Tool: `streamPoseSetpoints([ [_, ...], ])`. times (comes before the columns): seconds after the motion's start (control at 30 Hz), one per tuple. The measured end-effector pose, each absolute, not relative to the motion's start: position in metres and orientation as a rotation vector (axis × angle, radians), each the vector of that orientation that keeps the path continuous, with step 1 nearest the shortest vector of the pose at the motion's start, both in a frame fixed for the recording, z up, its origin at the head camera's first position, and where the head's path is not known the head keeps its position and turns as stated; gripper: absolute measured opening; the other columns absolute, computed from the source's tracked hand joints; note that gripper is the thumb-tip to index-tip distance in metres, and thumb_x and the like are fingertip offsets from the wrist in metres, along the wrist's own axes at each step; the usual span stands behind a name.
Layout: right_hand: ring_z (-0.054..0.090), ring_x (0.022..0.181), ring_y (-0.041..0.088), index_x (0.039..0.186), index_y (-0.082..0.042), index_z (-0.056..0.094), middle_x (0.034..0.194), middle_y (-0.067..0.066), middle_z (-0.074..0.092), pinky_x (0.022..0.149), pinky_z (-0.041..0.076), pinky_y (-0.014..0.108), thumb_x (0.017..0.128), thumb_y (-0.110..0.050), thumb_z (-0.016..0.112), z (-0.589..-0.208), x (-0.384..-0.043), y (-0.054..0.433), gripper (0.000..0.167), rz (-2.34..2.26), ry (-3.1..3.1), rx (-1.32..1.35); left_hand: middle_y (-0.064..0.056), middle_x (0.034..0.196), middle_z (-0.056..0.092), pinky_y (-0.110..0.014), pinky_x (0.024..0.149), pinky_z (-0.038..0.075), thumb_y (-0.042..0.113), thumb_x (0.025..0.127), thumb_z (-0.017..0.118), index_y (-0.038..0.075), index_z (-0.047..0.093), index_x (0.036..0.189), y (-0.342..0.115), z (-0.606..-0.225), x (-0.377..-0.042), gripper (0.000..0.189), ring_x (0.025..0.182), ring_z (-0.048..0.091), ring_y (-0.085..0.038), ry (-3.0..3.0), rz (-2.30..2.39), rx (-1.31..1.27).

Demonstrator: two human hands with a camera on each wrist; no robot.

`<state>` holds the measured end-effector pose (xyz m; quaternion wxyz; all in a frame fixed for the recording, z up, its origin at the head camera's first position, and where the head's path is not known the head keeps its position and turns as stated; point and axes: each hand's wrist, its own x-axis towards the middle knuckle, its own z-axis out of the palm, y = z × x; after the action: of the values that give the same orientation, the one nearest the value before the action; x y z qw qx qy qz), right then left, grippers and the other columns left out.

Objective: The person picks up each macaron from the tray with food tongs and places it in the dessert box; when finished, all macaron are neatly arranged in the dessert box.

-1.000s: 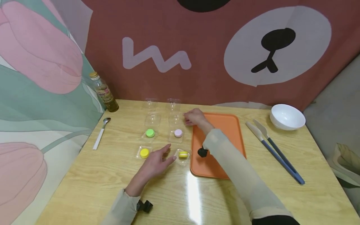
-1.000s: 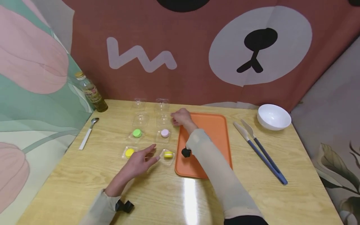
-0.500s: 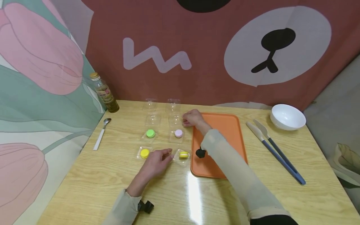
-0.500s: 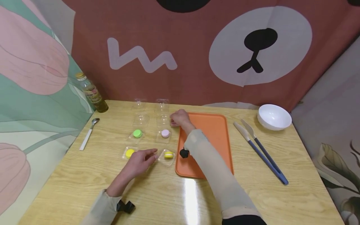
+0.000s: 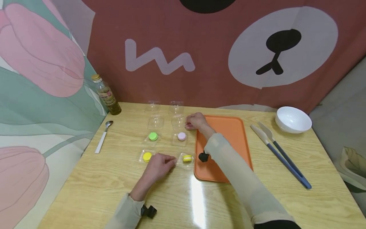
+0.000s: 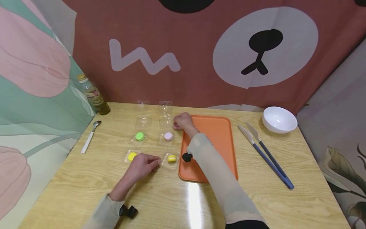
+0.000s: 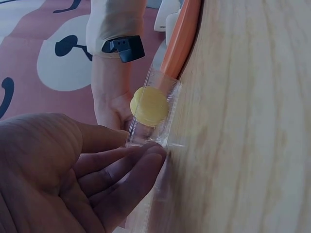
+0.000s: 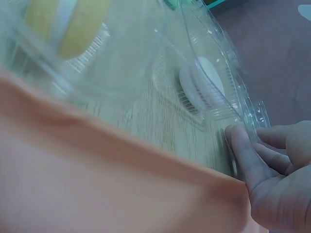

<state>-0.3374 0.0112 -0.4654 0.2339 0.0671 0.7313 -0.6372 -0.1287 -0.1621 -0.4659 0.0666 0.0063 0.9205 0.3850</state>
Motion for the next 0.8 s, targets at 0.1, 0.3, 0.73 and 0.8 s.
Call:
streamPoseSetpoints([
  [0.1, 0.068, 0.07, 0.016, 0.133, 0.006, 0.06, 0.102, 0.019, 0.068, 0.073, 0.061, 0.027, 0.102, -0.006, 0.056, -0.4657, -0.338, 0.0119, 0.034, -1.75, 2.001, 0.188, 0.003, 0.083, 0.078, -0.026, 0.067, 0.051, 0.023, 0.094, 0.071, 0.014, 0.082, 0.101, -0.162, -0.4659, -0.1278, 0.016, 0.07, 0.061, -0.005, 2.794, 1.145, 0.014],
  [0.3, 0.069, 0.071, 0.016, 0.133, 0.006, 0.06, 0.1, 0.018, 0.068, 0.073, 0.061, 0.027, 0.103, -0.008, 0.055, -0.4652, -0.3381, 0.0127, 0.033, -1.762, 1.996, 0.196, 0.004, 0.078, 0.076, -0.026, 0.063, 0.049, 0.022, 0.093, 0.071, 0.015, 0.083, 0.092, -0.1622, -0.4667, -0.1278, 0.013, 0.067, 0.059, -0.006, 2.817, 1.14, 0.026],
  [0.73, 0.073, 0.079, 0.02, 0.13, 0.005, 0.063, 0.112, 0.022, 0.07, 0.074, 0.062, 0.029, 0.103, -0.009, 0.056, -0.4662, -0.3359, 0.0143, 0.031, -1.768, 2.019, 0.203, 0.005, 0.072, 0.07, -0.025, 0.061, 0.047, 0.018, 0.09, 0.071, 0.015, 0.076, 0.081, -0.1613, -0.4676, -0.1272, 0.011, 0.065, 0.055, -0.007, 2.853, 1.097, 0.041],
  [0.8, 0.073, 0.079, 0.019, 0.132, 0.004, 0.062, 0.113, 0.022, 0.07, 0.074, 0.062, 0.029, 0.103, -0.009, 0.056, -0.4665, -0.336, 0.0154, 0.032, -1.778, 2.011, 0.206, 0.004, 0.073, 0.07, -0.026, 0.062, 0.048, 0.018, 0.091, 0.071, 0.014, 0.076, 0.083, -0.1616, -0.4671, -0.127, 0.011, 0.065, 0.056, -0.008, 2.842, 1.108, 0.037],
])
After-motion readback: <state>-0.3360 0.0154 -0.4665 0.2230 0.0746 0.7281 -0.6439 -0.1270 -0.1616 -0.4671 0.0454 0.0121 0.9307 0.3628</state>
